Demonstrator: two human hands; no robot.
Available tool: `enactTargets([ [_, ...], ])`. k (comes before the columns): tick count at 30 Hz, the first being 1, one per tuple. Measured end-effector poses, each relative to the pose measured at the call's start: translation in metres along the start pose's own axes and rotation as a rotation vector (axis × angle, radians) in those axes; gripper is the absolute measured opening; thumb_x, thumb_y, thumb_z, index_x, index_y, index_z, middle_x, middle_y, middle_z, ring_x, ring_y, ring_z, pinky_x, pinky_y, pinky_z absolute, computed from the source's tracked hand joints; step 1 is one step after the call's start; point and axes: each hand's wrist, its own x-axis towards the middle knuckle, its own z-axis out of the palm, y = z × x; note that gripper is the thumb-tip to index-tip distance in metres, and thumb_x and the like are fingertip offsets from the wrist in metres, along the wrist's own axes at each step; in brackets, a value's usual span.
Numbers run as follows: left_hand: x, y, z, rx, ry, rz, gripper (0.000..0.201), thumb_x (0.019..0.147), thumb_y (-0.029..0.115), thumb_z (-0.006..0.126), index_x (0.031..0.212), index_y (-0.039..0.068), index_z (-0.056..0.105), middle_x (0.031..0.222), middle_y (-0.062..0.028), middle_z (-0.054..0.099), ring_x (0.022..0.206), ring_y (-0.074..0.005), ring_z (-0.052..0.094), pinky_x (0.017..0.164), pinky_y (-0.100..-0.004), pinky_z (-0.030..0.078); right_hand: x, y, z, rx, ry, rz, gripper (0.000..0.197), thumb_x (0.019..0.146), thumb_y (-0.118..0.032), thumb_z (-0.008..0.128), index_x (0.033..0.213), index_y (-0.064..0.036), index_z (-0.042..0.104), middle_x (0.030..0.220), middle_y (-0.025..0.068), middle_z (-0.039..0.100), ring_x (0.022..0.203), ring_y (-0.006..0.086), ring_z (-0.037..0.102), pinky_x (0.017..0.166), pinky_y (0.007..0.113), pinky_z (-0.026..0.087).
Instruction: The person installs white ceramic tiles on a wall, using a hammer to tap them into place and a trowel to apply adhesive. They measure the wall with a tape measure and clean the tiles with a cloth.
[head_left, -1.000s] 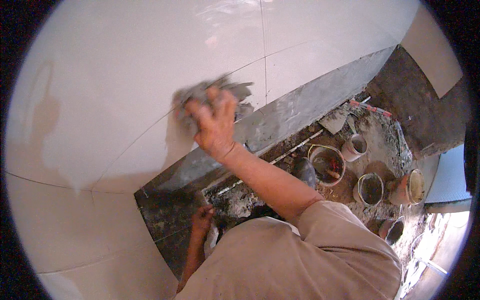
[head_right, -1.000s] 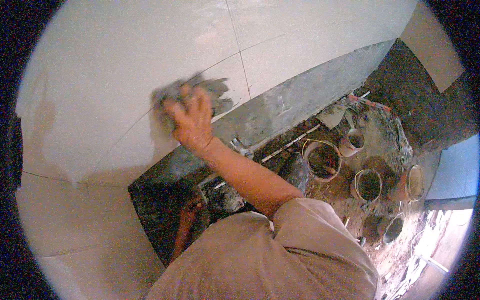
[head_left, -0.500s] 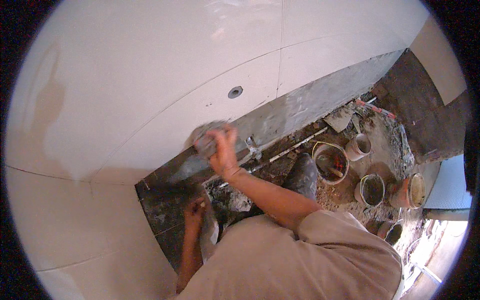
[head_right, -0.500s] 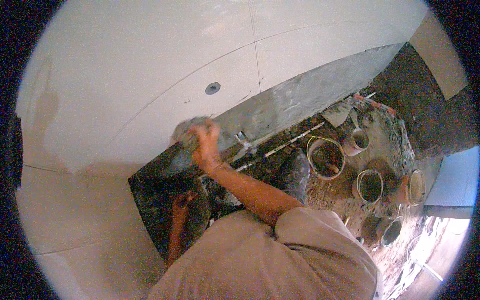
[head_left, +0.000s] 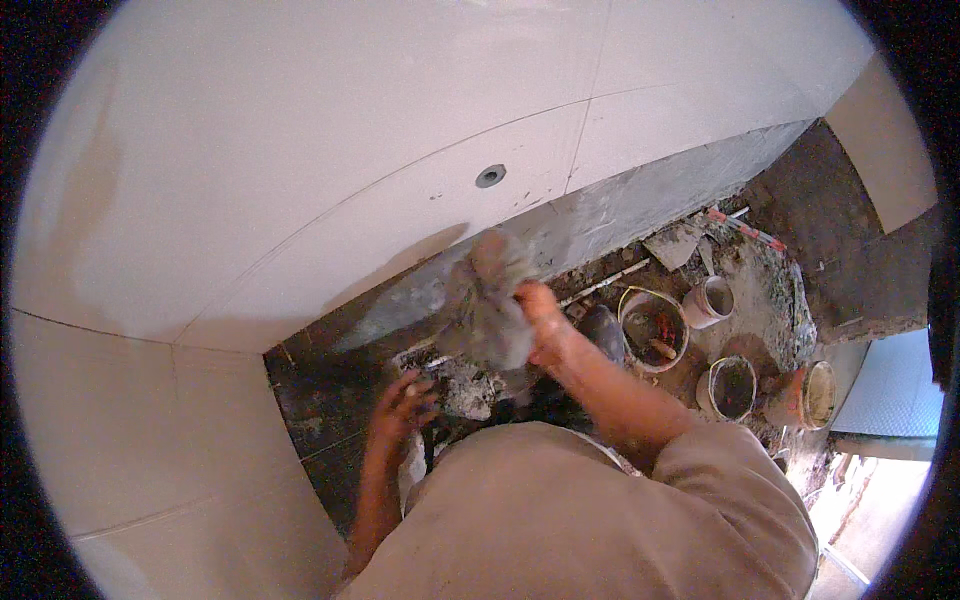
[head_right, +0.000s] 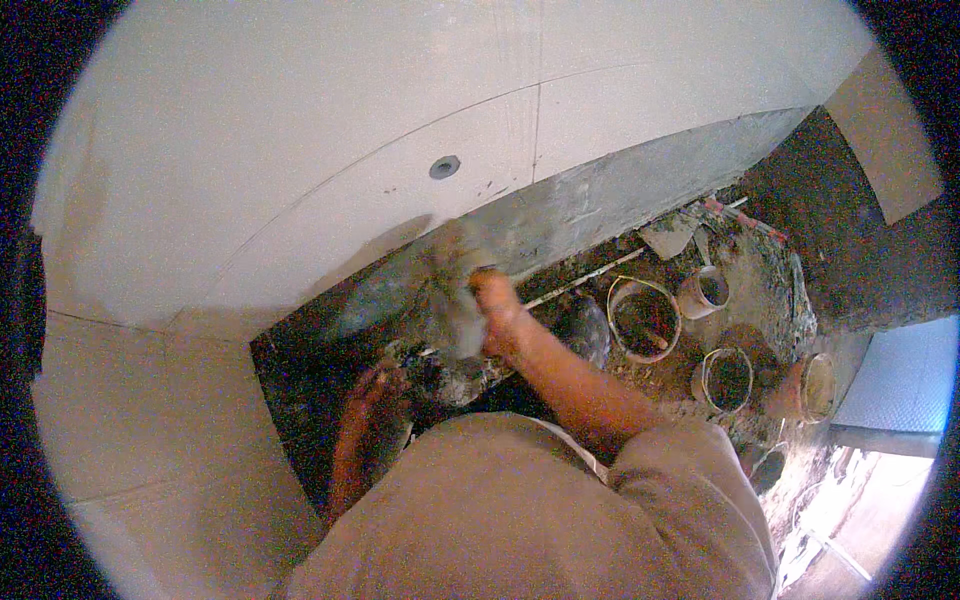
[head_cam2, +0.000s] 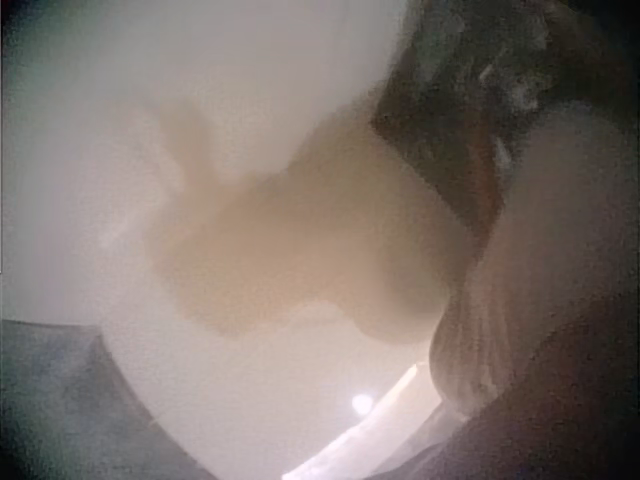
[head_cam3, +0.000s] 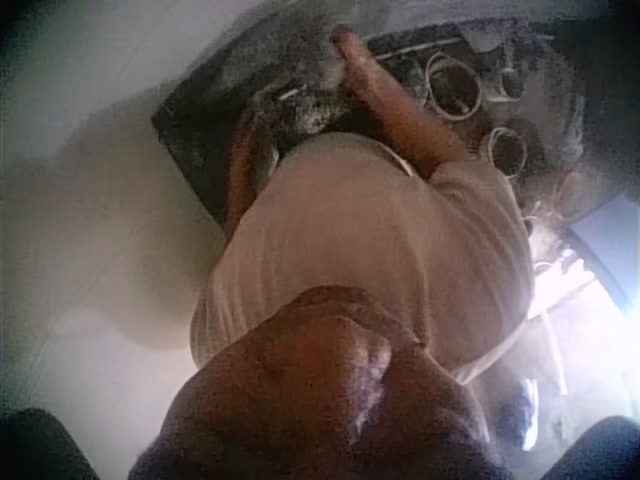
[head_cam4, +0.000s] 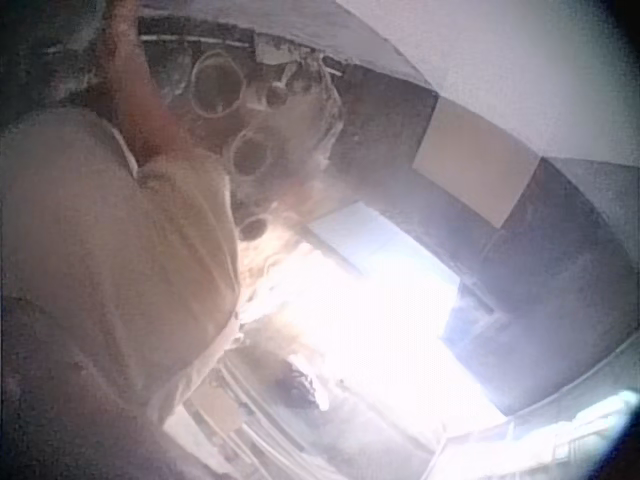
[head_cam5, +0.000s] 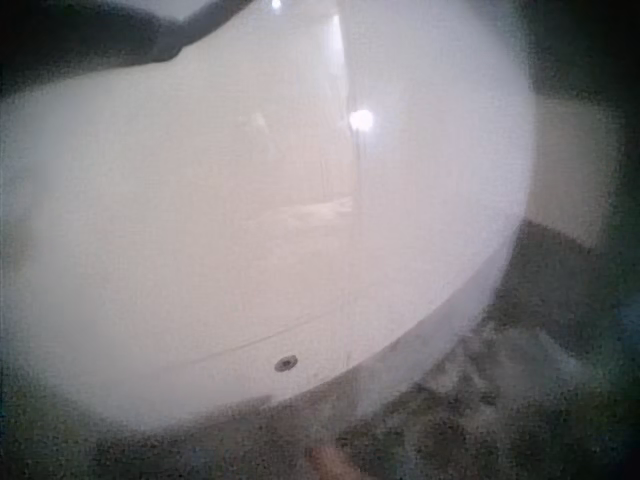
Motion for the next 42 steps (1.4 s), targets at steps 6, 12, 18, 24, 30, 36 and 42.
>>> enactTargets([
  [6,0.021,0.061,0.103,-0.267,-0.224,0.082,0.052,0.098,0.024,0.066,0.146,0.008,0.050,0.131,-0.0130,0.063,0.110,-0.0268,0.066,0.091,-0.0426,0.056,-0.014,0.004,-0.028,0.327,-0.085,-0.093,0.054,0.097,-0.028,0.061,0.145,-0.0057,0.048,0.140,0.0110,0.059,0.120,0.0310,0.061,0.107,0.046,0.047],
  [12,0.058,0.041,0.120,0.037,-0.067,0.359,0.037,0.091,0.009,0.070,0.126,0.002,0.060,0.108,-0.0066,0.072,0.106,-0.0242,0.066,0.097,-0.0396,0.052,-0.062,0.026,-0.009,-0.236,0.354,-0.434,0.060,0.091,-0.008,0.049,0.150,-0.0022,0.039,0.141,0.0186,0.055,0.123,0.0302,0.058,0.104,0.044,0.049],
  [18,0.036,0.073,0.156,0.004,-0.238,0.170,0.055,0.099,0.021,0.065,0.148,0.002,0.047,0.148,-0.0166,0.050,0.121,-0.0287,0.060,0.107,-0.0398,0.045,-0.049,0.038,-0.019,-0.868,0.421,-0.821,0.058,0.105,-0.025,0.051,0.155,-0.0030,0.032,0.155,0.0190,0.043,0.139,0.0306,0.044,0.116,0.042,0.035],
  [24,-0.010,0.129,0.134,0.143,-0.277,0.537,0.044,0.103,0.020,0.056,0.144,0.003,0.052,0.140,-0.0187,0.058,0.121,-0.0342,0.063,0.104,-0.0445,0.049,0.011,-0.103,-0.018,-0.883,0.804,-1.161,0.049,0.102,-0.021,0.057,0.144,-0.0009,0.043,0.136,0.0209,0.055,0.119,0.0321,0.057,0.101,0.041,0.048],
  [30,0.009,0.104,0.088,0.107,-0.019,0.384,0.028,0.102,0.016,0.057,0.123,-0.001,0.063,0.123,-0.0178,0.068,0.109,-0.0308,0.069,0.094,-0.0427,0.055,0.064,-0.012,-0.006,-1.586,0.905,-0.866,0.066,0.096,-0.021,0.059,0.152,0.0029,0.033,0.136,0.0347,0.052,0.123,0.0505,0.054,0.108,0.050,0.043],
  [36,-0.021,0.068,0.031,-0.057,0.251,0.239,0.025,0.101,0.018,0.061,0.118,0.000,0.065,0.115,-0.0158,0.071,0.100,-0.0267,0.071,0.088,-0.0405,0.057,0.052,-0.059,0.011,-0.914,0.766,-1.124,0.064,0.099,-0.022,0.057,0.151,0.0076,0.032,0.143,0.0421,0.042,0.132,0.0547,0.046,0.115,0.051,0.035],
  [42,-0.003,0.047,0.022,-0.126,0.260,0.160,0.021,0.100,0.018,0.063,0.114,0.003,0.065,0.109,-0.0132,0.071,0.098,-0.0262,0.071,0.087,-0.0406,0.057,0.136,0.090,-0.003,-1.240,0.926,-1.030,0.067,0.101,-0.029,0.057,0.146,0.0152,0.034,0.143,0.0426,0.042,0.137,0.0549,0.039,0.116,0.052,0.032],
])
